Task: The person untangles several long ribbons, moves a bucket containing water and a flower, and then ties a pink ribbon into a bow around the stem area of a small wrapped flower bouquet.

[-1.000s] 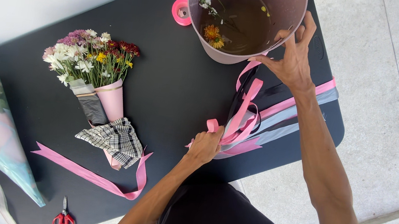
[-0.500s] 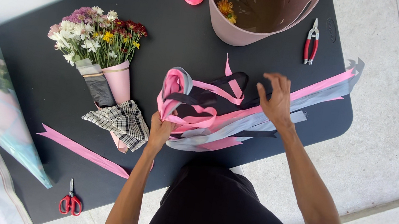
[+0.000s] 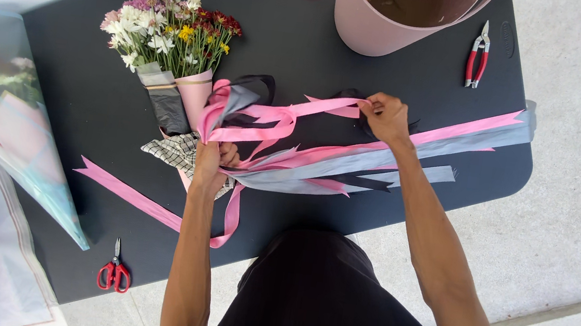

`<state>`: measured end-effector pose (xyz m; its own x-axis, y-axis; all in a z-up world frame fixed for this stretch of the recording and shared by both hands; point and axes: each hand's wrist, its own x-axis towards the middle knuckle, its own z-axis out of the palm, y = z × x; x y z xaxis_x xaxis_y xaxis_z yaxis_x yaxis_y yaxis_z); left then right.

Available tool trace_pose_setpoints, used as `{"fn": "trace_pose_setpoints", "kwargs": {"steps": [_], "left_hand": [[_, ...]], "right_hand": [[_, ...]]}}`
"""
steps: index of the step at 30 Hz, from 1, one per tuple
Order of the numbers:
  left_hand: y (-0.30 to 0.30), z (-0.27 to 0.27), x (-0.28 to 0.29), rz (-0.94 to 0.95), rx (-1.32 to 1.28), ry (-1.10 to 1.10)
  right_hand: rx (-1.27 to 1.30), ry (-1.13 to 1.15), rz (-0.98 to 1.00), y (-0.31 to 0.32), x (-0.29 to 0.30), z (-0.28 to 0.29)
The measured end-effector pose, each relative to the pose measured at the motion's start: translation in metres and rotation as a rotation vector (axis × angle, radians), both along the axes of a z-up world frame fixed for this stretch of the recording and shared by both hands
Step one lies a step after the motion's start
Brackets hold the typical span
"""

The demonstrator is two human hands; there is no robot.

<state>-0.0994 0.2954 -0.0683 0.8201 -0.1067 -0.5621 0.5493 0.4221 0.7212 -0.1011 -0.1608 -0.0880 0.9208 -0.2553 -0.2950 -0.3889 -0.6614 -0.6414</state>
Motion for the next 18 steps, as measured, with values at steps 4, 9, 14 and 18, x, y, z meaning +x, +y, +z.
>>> {"fn": "trace_pose_setpoints", "kwargs": {"steps": [4, 9, 14, 18], "left_hand": [[0.044, 0.026, 0.019, 0.009, -0.046, -0.058], [0.058, 0.068, 0.034, 0.0, -0.086, -0.076], [0.017, 0.153, 0.039, -0.155, -0.178, 0.01], [0.017, 0.108, 0.042, -0.346, -0.188, 0.06]], "right_hand": [[0.415, -0.006, -0.206, -0.012, -0.007, 0.049], [0.66, -0.014, -0.341, -0.038, -0.04, 0.068], [0.058, -0.279, -0.108, -0.081, -0.066, 0.0], [-0.098, -0.284, -0.067, -0.032, -0.074, 0.093]]}}
